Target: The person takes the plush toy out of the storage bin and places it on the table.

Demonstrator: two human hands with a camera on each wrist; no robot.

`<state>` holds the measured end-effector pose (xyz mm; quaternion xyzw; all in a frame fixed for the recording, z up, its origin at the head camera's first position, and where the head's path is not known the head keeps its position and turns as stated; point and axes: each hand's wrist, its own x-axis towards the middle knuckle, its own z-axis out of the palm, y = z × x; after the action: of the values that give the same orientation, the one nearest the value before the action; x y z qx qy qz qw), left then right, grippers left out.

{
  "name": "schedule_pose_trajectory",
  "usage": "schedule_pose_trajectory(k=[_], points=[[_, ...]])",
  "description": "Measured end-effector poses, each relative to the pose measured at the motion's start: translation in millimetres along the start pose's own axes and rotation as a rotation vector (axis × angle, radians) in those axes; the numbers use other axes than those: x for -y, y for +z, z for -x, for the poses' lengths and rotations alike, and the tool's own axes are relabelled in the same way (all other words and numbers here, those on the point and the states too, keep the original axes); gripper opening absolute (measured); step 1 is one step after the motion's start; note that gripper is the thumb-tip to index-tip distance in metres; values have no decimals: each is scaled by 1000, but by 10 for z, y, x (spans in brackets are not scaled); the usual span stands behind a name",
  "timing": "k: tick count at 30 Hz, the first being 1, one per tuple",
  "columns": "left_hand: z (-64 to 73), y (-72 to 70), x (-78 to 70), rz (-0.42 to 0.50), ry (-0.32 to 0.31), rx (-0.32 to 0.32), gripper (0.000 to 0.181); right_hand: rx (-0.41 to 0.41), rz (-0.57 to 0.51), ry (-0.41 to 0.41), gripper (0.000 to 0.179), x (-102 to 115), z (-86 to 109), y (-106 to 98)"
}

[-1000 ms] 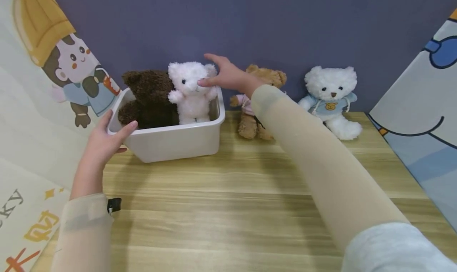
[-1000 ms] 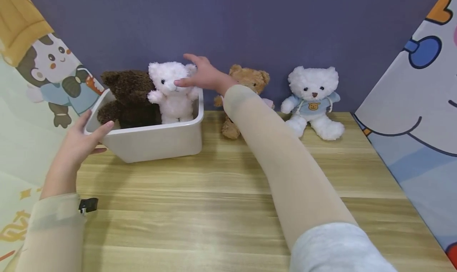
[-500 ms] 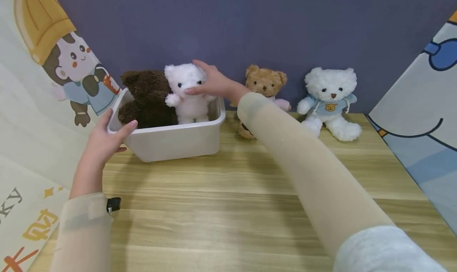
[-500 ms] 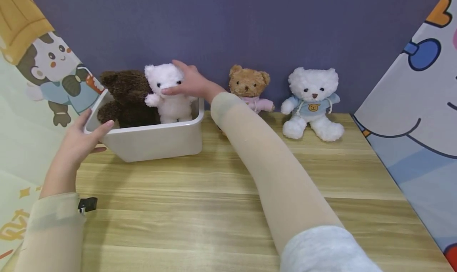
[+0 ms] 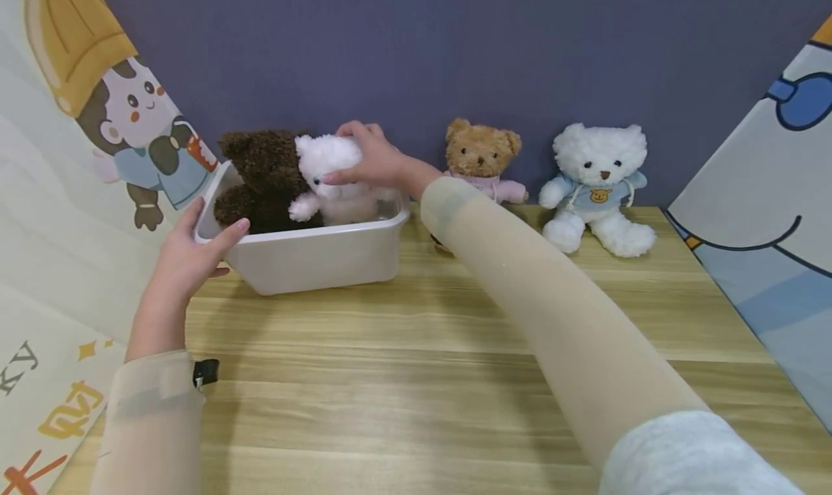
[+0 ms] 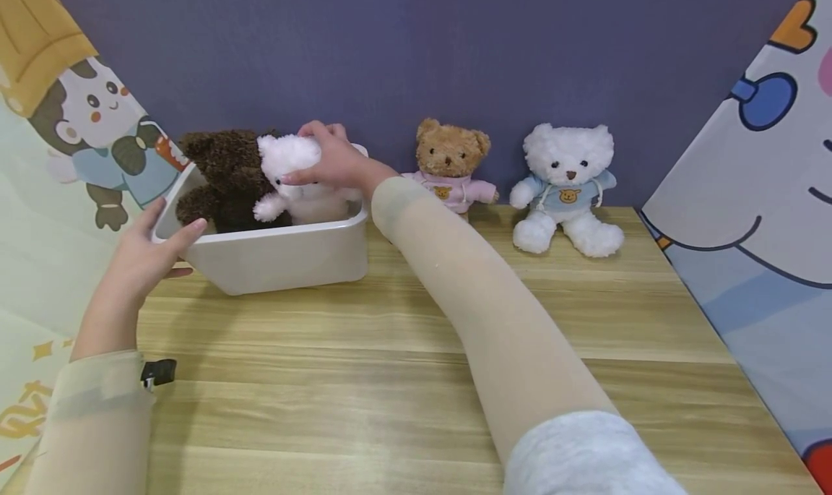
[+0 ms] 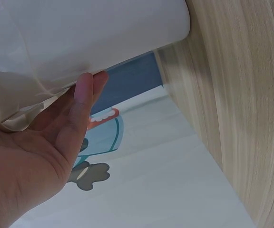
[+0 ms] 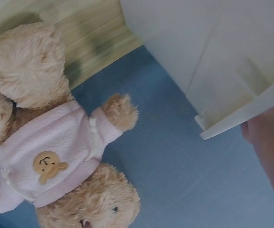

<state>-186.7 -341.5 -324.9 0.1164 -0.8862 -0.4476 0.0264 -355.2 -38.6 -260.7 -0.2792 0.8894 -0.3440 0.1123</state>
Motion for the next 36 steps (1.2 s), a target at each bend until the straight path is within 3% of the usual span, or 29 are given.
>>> schedule_pose_trajectory(k=[4, 14, 25, 36], points=[[-1, -4, -4, -1, 4, 1, 111, 10, 21, -34, 91, 42, 4, 9], [-4, -10, 0, -8, 2, 2, 111, 13, 49, 8, 82, 137, 40, -41], [1, -12, 15, -2, 1, 2, 111, -12, 121, -34, 69, 158, 63, -45], [5, -14, 7, -9, 8, 17, 110, -30, 91, -29, 64, 179, 115, -45]])
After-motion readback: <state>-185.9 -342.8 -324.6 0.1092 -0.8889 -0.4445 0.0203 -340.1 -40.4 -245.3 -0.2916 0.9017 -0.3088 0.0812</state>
